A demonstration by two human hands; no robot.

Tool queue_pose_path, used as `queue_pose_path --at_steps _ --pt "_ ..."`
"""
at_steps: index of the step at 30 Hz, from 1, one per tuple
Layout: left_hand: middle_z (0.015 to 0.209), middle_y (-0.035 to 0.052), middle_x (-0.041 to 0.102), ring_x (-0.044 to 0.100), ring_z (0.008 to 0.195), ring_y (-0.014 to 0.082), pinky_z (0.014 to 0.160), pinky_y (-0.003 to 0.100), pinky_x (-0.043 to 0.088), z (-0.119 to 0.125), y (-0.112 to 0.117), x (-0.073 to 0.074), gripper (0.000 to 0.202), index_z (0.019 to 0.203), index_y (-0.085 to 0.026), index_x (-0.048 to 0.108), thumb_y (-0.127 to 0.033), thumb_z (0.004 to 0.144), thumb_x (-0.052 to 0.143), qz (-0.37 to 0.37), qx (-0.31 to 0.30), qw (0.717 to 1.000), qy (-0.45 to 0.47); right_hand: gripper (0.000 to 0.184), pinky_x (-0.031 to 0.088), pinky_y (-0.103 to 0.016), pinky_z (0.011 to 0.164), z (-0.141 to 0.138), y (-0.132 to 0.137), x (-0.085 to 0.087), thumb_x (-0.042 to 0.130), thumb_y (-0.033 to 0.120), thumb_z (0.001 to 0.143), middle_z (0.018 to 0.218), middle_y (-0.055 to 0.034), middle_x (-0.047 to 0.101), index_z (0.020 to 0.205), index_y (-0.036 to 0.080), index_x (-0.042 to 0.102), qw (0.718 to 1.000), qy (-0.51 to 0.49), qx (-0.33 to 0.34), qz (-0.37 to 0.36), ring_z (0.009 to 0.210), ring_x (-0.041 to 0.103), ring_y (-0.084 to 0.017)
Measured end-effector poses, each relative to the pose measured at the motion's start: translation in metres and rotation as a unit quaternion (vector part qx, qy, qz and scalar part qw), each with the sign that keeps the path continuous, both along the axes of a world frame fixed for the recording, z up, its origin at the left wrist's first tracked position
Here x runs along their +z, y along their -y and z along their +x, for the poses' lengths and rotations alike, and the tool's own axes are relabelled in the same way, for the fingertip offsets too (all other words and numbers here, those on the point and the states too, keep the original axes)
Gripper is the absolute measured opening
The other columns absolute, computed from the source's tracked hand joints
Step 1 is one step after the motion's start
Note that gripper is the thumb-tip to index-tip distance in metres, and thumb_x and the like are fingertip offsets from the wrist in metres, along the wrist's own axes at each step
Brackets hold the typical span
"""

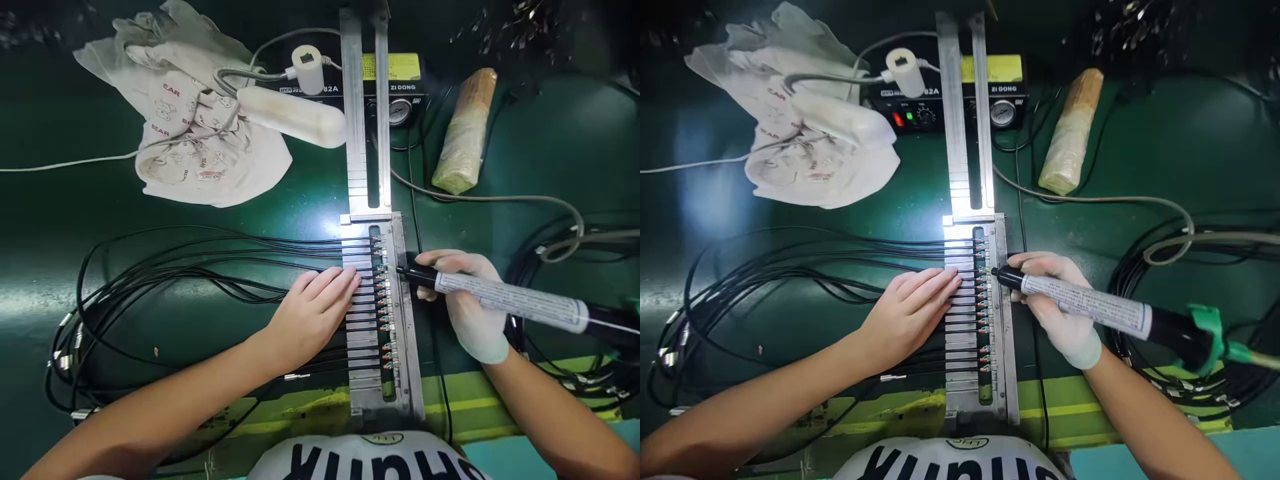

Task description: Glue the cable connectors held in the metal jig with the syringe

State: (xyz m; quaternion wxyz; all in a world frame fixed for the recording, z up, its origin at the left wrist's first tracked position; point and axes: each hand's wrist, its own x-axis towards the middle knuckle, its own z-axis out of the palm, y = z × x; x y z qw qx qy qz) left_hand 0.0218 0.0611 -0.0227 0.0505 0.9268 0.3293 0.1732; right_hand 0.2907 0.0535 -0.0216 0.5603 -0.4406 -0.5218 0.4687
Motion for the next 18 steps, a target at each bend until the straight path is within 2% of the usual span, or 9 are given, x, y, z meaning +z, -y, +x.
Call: queue_pose_path --at_steps 4,8,11,18 --pt "0.139 0.0127 0.062 0.058 0.126 0.0273 0.099 0.04 0.043 -0.001 0.0 0.001 0.038 0.134 -0.009 0.057 -0.016 0.097 0.059 -0.023 0.007 1.0 0.002 0.024 0.065 -0.038 0.073 0.009 0.002 0.008 0.073 0.019 0.083 0.113 -0.0101 0.071 0.107 0.021 0.069 0.992 0.113 0.009 0.063 0.086 0.073 -0.022" --pt "0.141 0.0131 0.061 0.057 0.127 0.0271 0.1 0.041 0.041 -0.001 0.0 0.002 0.041 0.137 -0.01 0.055 -0.016 0.096 0.06 -0.038 0.011 0.999 -0.002 0.032 0.062 -0.039 0.09 0.014 -0.004 0.017 0.075 0.014 0.078 0.112 -0.0119 0.072 0.11 0.017 0.069 0.963 0.22 0.058 0.144 0.101 0.072 -0.024" --pt "0.14 0.013 0.061 0.057 0.126 0.027 0.1 0.042 0.04 0.0 0.0 0.003 0.043 0.137 -0.01 0.054 -0.015 0.096 0.061 -0.044 0.014 0.999 0.001 0.032 0.061 -0.035 0.092 0.014 -0.008 0.019 0.075 0.013 0.078 0.112 -0.013 0.073 0.11 0.014 0.069 0.953 0.244 0.065 0.17 0.101 0.072 -0.023" --pt "0.14 0.013 0.062 0.059 0.125 0.0266 0.099 0.042 0.04 0.001 -0.001 0.003 0.045 0.138 -0.01 0.054 -0.015 0.094 0.063 -0.051 0.018 0.999 0.001 0.034 0.062 -0.033 0.091 0.012 -0.011 0.018 0.076 0.013 0.077 0.112 -0.0116 0.073 0.11 0.016 0.069 0.95 0.254 0.072 0.168 0.101 0.072 -0.022"
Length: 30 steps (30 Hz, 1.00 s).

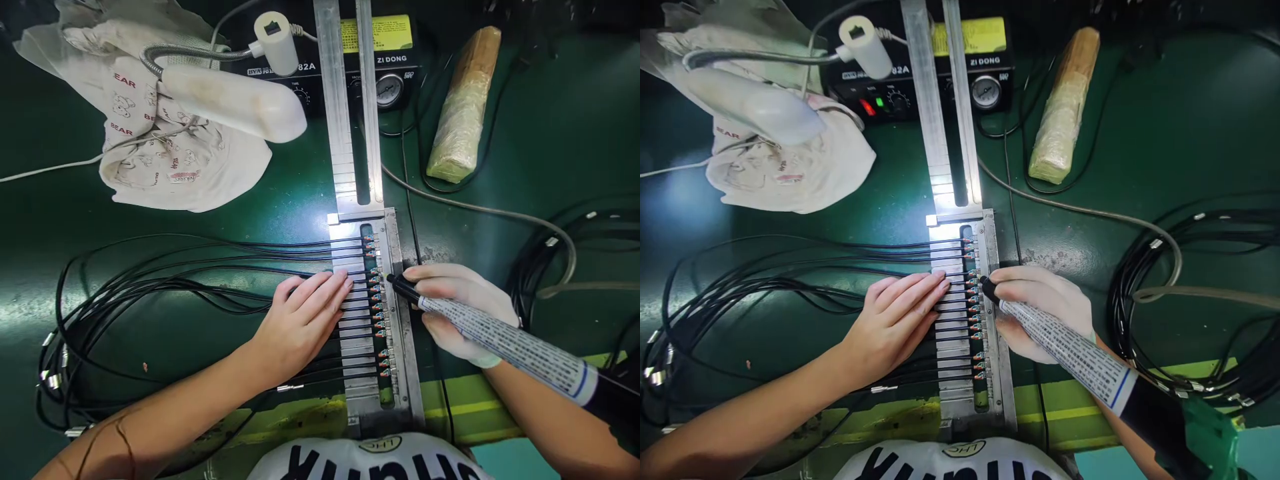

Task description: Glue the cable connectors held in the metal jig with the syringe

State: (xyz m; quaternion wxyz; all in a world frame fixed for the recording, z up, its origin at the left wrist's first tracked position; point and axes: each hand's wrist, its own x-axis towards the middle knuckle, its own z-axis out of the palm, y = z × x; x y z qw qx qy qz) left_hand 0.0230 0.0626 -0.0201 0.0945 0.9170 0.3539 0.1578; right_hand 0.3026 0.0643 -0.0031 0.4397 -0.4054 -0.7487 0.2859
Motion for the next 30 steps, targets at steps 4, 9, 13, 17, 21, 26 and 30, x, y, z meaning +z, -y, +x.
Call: queue_pose_path --at_steps 4,9,13,17,21,26,30 --pt "0.139 0.0135 0.062 0.059 0.125 0.0269 0.099 0.042 0.04 -0.0002 -0.0004 -0.0003 0.045 0.137 -0.011 0.055 -0.015 0.094 0.063 -0.001 0.0 1.0 -0.001 0.036 0.063 -0.035 0.09 0.0011 0.0001 -0.0018 0.076 0.014 0.078 0.114 -0.0103 0.073 0.113 0.018 0.068 1.0 0.001 0.002 -0.017 0.102 0.072 -0.023" --pt "0.139 0.0129 0.062 0.059 0.125 0.0268 0.099 0.042 0.04 0.0002 -0.0005 -0.0004 0.046 0.138 -0.012 0.054 -0.014 0.093 0.064 -0.002 0.001 1.0 -0.002 0.039 0.062 -0.036 0.093 0.0038 0.0008 -0.0036 0.076 0.013 0.078 0.118 -0.0092 0.072 0.116 0.02 0.068 1.0 0.001 0.008 -0.023 0.104 0.072 -0.023" --pt "0.138 0.0125 0.063 0.059 0.125 0.0264 0.099 0.042 0.041 0.0005 -0.0008 0.0004 0.045 0.138 -0.013 0.054 -0.014 0.093 0.063 -0.004 0.002 1.0 -0.001 0.037 0.062 -0.035 0.092 0.0033 0.0 -0.0026 0.076 0.014 0.077 0.116 -0.0109 0.072 0.114 0.017 0.069 1.0 0.006 0.0 -0.018 0.103 0.072 -0.024" --pt "0.138 0.0122 0.063 0.059 0.125 0.0265 0.099 0.042 0.041 0.0004 -0.0011 0.0002 0.047 0.14 -0.013 0.052 -0.015 0.094 0.062 -0.005 0.001 1.0 0.001 0.038 0.063 -0.036 0.091 0.004 -0.0004 -0.0037 0.077 0.016 0.077 0.115 -0.0105 0.073 0.114 0.019 0.069 1.0 0.011 -0.002 -0.012 0.101 0.073 -0.024" --pt "0.138 0.0115 0.063 0.06 0.125 0.0262 0.1 0.042 0.041 0.0004 -0.0013 -0.0009 0.054 0.146 -0.017 0.047 -0.015 0.094 0.061 -0.005 0.002 1.0 -0.001 0.041 0.064 -0.039 0.088 0.0056 0.0005 -0.0062 0.077 0.018 0.078 0.116 -0.009 0.073 0.118 0.022 0.068 1.0 0.012 0.0 -0.008 0.101 0.073 -0.025" --pt "0.138 0.0114 0.063 0.06 0.125 0.0261 0.1 0.041 0.041 0.0006 -0.0012 -0.0011 0.059 0.15 -0.019 0.042 -0.016 0.095 0.061 -0.008 0.003 1.0 0.001 0.042 0.065 -0.04 0.085 0.0057 0.0008 -0.0077 0.077 0.018 0.077 0.115 -0.0091 0.073 0.119 0.021 0.069 1.0 -0.003 0.004 0.004 0.099 0.073 -0.026" --pt "0.138 0.0113 0.063 0.06 0.124 0.0263 0.101 0.042 0.042 0.0008 -0.0017 -0.0008 0.061 0.152 -0.02 0.039 -0.017 0.095 0.06 -0.006 0.003 1.0 0.002 0.042 0.065 -0.04 0.084 0.0062 0.0008 -0.007 0.076 0.015 0.078 0.115 -0.0097 0.073 0.119 0.02 0.068 1.0 -0.007 0.013 -0.005 0.1 0.073 -0.026"
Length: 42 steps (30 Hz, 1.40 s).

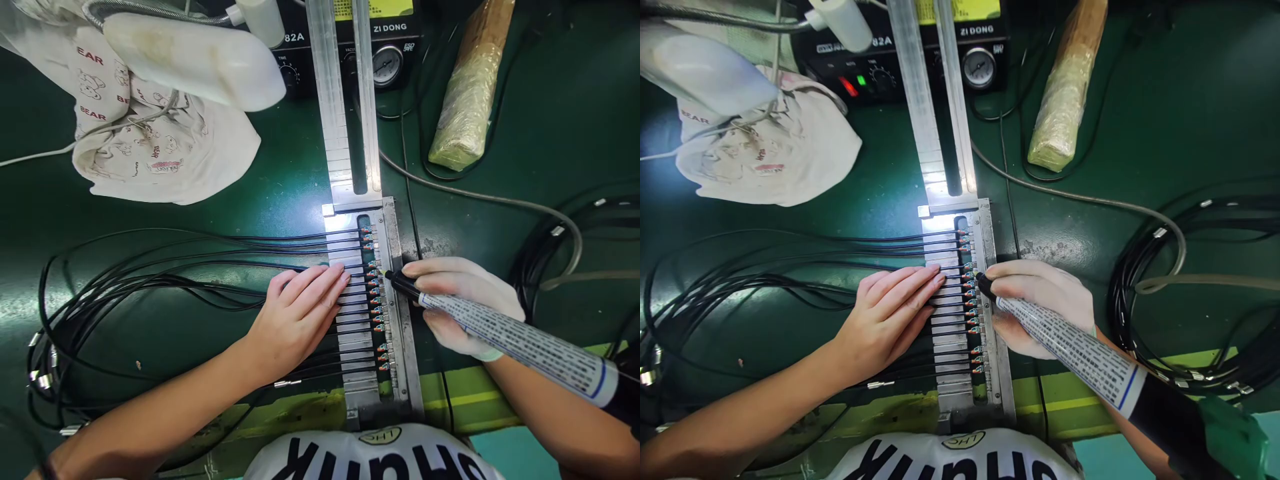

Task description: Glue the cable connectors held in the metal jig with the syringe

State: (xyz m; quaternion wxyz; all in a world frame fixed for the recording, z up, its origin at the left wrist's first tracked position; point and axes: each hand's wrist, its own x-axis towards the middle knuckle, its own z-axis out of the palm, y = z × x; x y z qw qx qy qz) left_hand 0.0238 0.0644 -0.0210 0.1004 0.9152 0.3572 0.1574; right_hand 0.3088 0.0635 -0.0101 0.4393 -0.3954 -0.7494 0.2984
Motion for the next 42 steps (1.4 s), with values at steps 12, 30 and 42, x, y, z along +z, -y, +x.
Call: queue_pose_path --at_steps 12,30,42 --pt "0.14 0.0132 0.062 0.057 0.127 0.0272 0.101 0.043 0.041 -0.001 0.0008 -0.0015 0.056 0.146 -0.016 0.046 -0.015 0.093 0.063 -0.012 -0.005 1.0 0.001 0.037 0.066 -0.038 0.085 0.0012 0.0 0.0005 0.077 0.017 0.078 0.113 -0.0087 0.074 0.114 0.02 0.07 1.0 0.014 -0.012 -0.002 0.098 0.074 -0.025" --pt "0.138 0.0134 0.063 0.059 0.125 0.0275 0.099 0.044 0.042 -0.0007 0.0 -0.0004 0.054 0.144 -0.015 0.048 -0.015 0.092 0.064 -0.01 -0.004 1.0 0.005 0.034 0.066 -0.037 0.084 -0.004 -0.0006 0.0055 0.075 0.019 0.08 0.109 -0.0078 0.075 0.113 0.023 0.07 1.0 0.005 -0.023 -0.01 0.096 0.074 -0.024" --pt "0.137 0.0138 0.064 0.06 0.123 0.027 0.099 0.042 0.042 0.0009 -0.0009 -0.0003 0.045 0.138 -0.012 0.053 -0.015 0.093 0.063 -0.003 -0.002 1.0 0.006 0.034 0.065 -0.036 0.087 -0.0005 -0.002 0.001 0.075 0.014 0.079 0.113 -0.0106 0.074 0.112 0.016 0.07 1.0 0.001 -0.012 0.005 0.099 0.073 -0.023"
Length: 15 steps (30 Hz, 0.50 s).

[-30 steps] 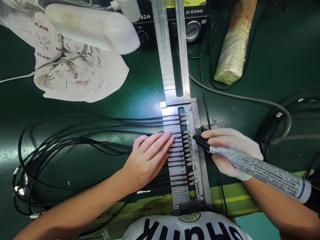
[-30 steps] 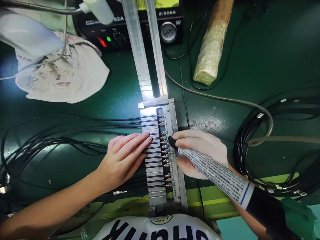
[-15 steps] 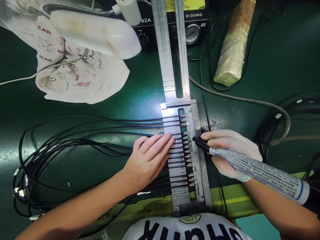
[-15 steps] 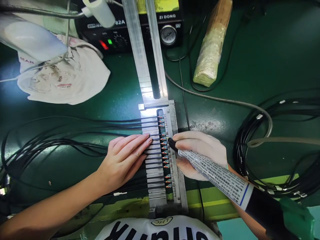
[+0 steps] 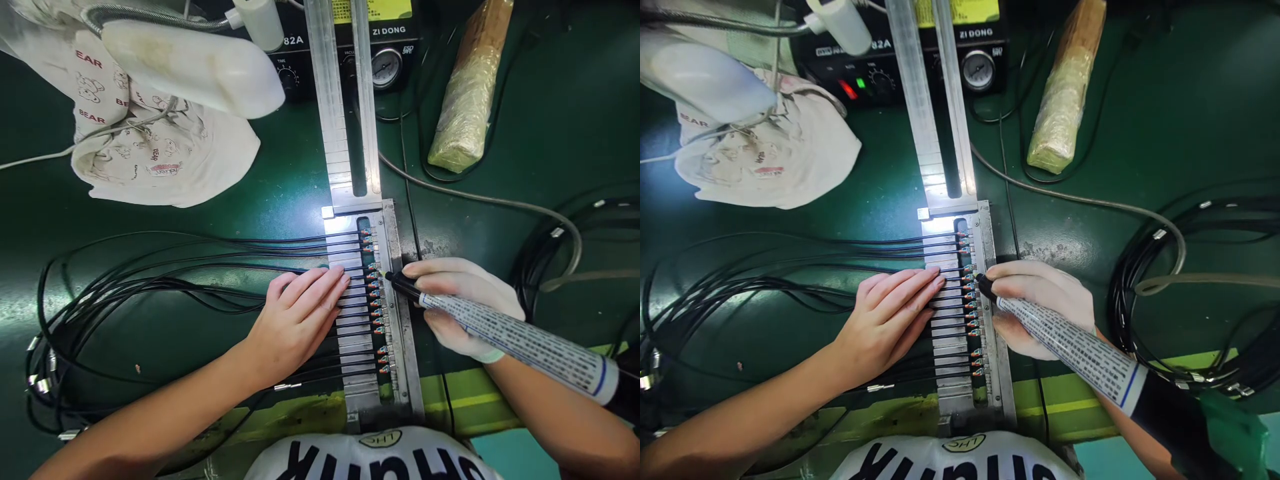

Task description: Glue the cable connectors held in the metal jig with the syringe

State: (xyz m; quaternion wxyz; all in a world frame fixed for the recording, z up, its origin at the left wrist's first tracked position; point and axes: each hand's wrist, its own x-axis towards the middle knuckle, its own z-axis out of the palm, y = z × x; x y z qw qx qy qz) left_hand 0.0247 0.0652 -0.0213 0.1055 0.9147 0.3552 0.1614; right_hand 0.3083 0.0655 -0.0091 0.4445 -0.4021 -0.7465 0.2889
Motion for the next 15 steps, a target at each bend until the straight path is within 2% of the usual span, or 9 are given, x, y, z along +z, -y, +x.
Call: queue_pose_path --at_steps 3,9,15 --pt "0.137 0.0144 0.064 0.059 0.123 0.0275 0.099 0.043 0.042 -0.0002 0.0002 0.0005 0.045 0.136 -0.011 0.054 -0.014 0.093 0.064 0.001 -0.003 1.0 0.003 0.032 0.064 -0.036 0.088 -0.002 -0.0007 0.0011 0.075 0.012 0.079 0.112 -0.012 0.074 0.11 0.014 0.07 1.0 -0.004 0.001 0.0 0.099 0.074 -0.024" --pt "0.137 0.0141 0.064 0.06 0.123 0.028 0.098 0.044 0.042 -0.0008 0.0002 0.0008 0.045 0.136 -0.011 0.054 -0.014 0.093 0.065 0.0 -0.002 1.0 0.002 0.035 0.065 -0.037 0.087 -0.0012 -0.0014 -0.0003 0.076 0.017 0.079 0.112 -0.0106 0.074 0.113 0.017 0.07 1.0 -0.005 -0.006 0.001 0.099 0.074 -0.024" --pt "0.138 0.0137 0.063 0.059 0.123 0.0278 0.098 0.044 0.042 -0.0004 -0.0005 -0.0004 0.045 0.137 -0.011 0.054 -0.015 0.093 0.064 -0.001 -0.002 1.0 -0.001 0.034 0.063 -0.037 0.087 -0.0016 -0.0014 -0.001 0.077 0.015 0.077 0.111 -0.0131 0.074 0.11 0.013 0.071 1.0 -0.012 -0.005 -0.002 0.099 0.073 -0.025"
